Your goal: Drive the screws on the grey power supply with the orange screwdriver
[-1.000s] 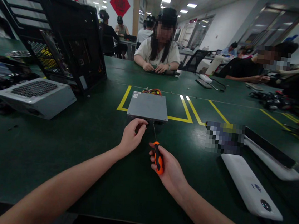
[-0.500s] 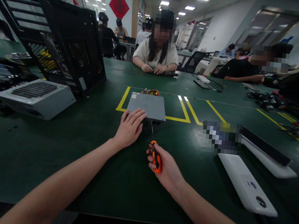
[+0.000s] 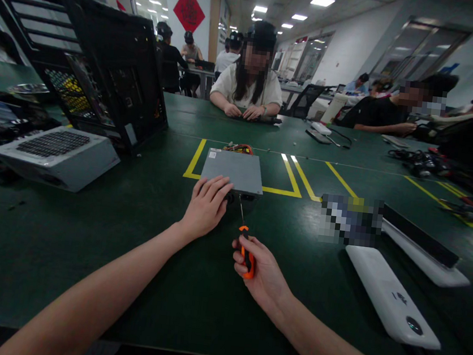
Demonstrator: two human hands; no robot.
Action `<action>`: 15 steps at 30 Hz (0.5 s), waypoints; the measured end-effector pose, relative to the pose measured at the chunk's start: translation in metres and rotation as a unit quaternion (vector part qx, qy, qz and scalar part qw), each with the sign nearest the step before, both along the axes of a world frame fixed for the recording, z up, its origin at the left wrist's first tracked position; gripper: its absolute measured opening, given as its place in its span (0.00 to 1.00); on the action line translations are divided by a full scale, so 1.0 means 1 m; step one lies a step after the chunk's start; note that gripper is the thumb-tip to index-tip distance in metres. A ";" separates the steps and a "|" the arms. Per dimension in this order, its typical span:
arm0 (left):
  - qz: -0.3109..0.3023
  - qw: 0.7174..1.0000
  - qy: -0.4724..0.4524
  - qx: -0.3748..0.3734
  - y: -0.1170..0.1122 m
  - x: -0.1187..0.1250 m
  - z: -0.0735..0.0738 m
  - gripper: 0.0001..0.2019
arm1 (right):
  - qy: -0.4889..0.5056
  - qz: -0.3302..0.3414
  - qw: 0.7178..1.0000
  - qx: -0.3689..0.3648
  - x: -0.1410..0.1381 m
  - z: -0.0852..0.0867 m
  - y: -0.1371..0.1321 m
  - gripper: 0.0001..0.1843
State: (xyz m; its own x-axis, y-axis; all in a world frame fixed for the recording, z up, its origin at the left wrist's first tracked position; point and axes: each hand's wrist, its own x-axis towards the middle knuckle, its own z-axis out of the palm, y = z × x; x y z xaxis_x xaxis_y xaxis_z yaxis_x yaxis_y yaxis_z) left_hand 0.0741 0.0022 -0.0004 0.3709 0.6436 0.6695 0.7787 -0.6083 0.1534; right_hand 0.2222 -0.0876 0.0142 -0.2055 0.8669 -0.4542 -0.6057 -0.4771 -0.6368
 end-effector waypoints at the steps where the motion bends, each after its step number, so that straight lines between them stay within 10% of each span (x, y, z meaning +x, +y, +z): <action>1: 0.000 1.000 0.000 0.000 0.000 0.000 0.000 0.20 | -0.004 -0.003 1.000 0.001 0.000 0.000 0.000 0.07; 15: -0.008 1.000 0.013 0.009 0.000 -0.001 0.000 0.20 | -0.002 0.004 1.000 0.001 0.001 -0.001 0.001 0.05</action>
State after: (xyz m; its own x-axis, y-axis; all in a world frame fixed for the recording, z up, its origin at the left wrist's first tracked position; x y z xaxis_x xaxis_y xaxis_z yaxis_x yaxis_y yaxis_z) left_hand 0.0735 0.0025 -0.0007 0.3985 0.6249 0.6713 0.7721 -0.6237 0.1222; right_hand 0.2236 -0.0862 0.0130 -0.2102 0.8660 -0.4537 -0.6003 -0.4806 -0.6393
